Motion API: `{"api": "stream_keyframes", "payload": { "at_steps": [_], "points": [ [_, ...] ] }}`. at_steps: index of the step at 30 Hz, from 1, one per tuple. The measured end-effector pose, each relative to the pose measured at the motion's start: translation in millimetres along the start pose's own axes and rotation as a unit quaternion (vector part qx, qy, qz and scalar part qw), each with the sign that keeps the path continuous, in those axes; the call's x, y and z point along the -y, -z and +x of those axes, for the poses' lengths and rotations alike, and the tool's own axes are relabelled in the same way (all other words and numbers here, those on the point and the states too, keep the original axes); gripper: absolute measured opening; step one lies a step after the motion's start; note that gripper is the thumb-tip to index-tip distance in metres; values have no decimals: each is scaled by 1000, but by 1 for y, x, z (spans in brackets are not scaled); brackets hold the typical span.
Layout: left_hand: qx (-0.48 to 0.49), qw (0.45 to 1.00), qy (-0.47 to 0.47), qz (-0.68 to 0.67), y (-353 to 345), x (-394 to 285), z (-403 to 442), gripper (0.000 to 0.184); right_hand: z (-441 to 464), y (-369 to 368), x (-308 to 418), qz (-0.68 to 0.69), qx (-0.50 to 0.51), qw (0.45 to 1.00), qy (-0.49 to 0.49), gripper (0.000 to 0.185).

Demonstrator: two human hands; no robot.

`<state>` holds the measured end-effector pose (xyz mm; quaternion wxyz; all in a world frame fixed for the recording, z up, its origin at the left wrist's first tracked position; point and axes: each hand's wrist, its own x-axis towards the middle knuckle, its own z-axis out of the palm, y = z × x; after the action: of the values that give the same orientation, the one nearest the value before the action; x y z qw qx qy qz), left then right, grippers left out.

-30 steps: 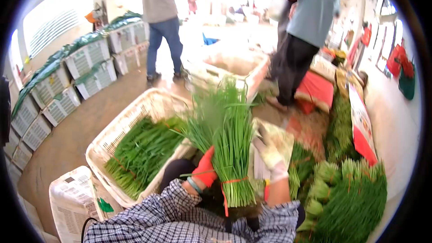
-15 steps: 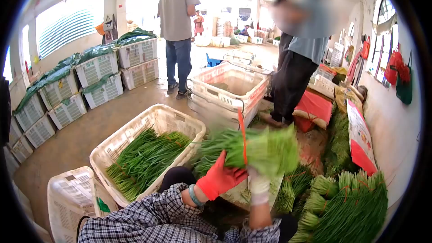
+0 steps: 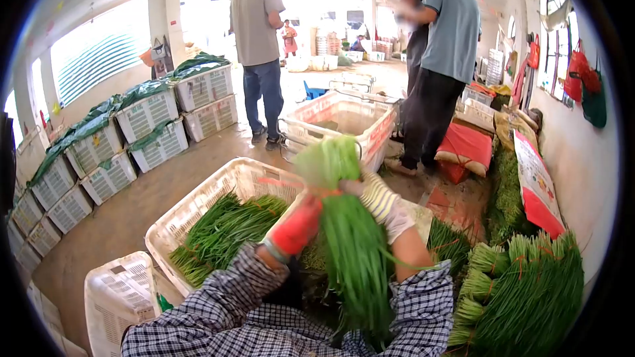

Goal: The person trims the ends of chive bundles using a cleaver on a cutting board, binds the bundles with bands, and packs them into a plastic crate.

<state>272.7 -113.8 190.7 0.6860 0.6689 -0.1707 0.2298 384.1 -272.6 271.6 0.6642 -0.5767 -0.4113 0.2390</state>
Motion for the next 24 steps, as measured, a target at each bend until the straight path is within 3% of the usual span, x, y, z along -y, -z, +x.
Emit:
{"api": "stream_keyframes", "payload": {
  "at_steps": [1, 2, 3, 4, 5, 6, 7, 8, 9, 10, 14, 15, 18, 19, 20, 22, 24],
  "points": [
    [3, 1000, 15, 10, -9, 19, -9, 51, 3, -3, -9, -16, 24, 999, -18, 75],
    [4, 978, 33, -206, -17, 36, -20, 50, 6, -4, -15, -32, 46, 998, -37, 76],
    [8, 910, 53, -412, -23, 44, -23, 49, 7, -6, -17, -77, 54, 995, -31, 80],
    [5, 908, 51, -416, -27, 45, -22, 49, 6, -11, -9, -80, 56, 995, -35, 80],
    [-38, 898, 80, -431, -30, 43, -23, 48, 4, -20, 6, -236, -7, 970, -52, 80],
    [-82, 885, 110, -444, -33, 41, -25, 48, 6, -25, 14, -383, -67, 919, -68, 81],
    [-112, 877, 135, -448, -38, 29, -23, 47, 20, -7, -4, -584, -127, 802, -8, 83],
    [-127, 869, 147, -455, -39, 30, -20, 47, 33, 10, -11, -610, -118, 783, -32, 83],
    [-145, 859, 138, -471, -40, 34, -16, 46, 15, -4, 27, -618, -90, 781, -26, 71],
    [-163, 848, 133, -487, -40, 42, -14, 44, 16, 20, 13, -379, -51, 924, 1, 61],
    [-206, 823, 155, -506, -41, 82, 8, 40, -5, 17, 66, -637, 26, 767, 68, 49],
    [-221, 824, 149, -500, -43, 86, 9, 40, -7, -4, 76, -657, 36, 753, 23, 45],
    [-273, 815, 181, -478, -57, 103, 10, 39, 8, -31, 39, -674, 100, 732, 18, 48],
    [-335, 829, 172, -413, -67, 101, 9, 41, 16, -47, 23, -712, 109, 694, -10, 41],
    [-319, 830, 150, -432, -73, 108, 7, 43, 24, -57, 5, -748, 115, 653, -35, 34],
    [-327, 777, 196, -502, -85, 118, -4, 47, 31, -61, -51, -789, 71, 611, 9, 25],
    [-338, 733, 251, -534, -93, 132, -12, 50, 39, -79, -41, -734, 83, 671, -69, 23]
  ]
}}
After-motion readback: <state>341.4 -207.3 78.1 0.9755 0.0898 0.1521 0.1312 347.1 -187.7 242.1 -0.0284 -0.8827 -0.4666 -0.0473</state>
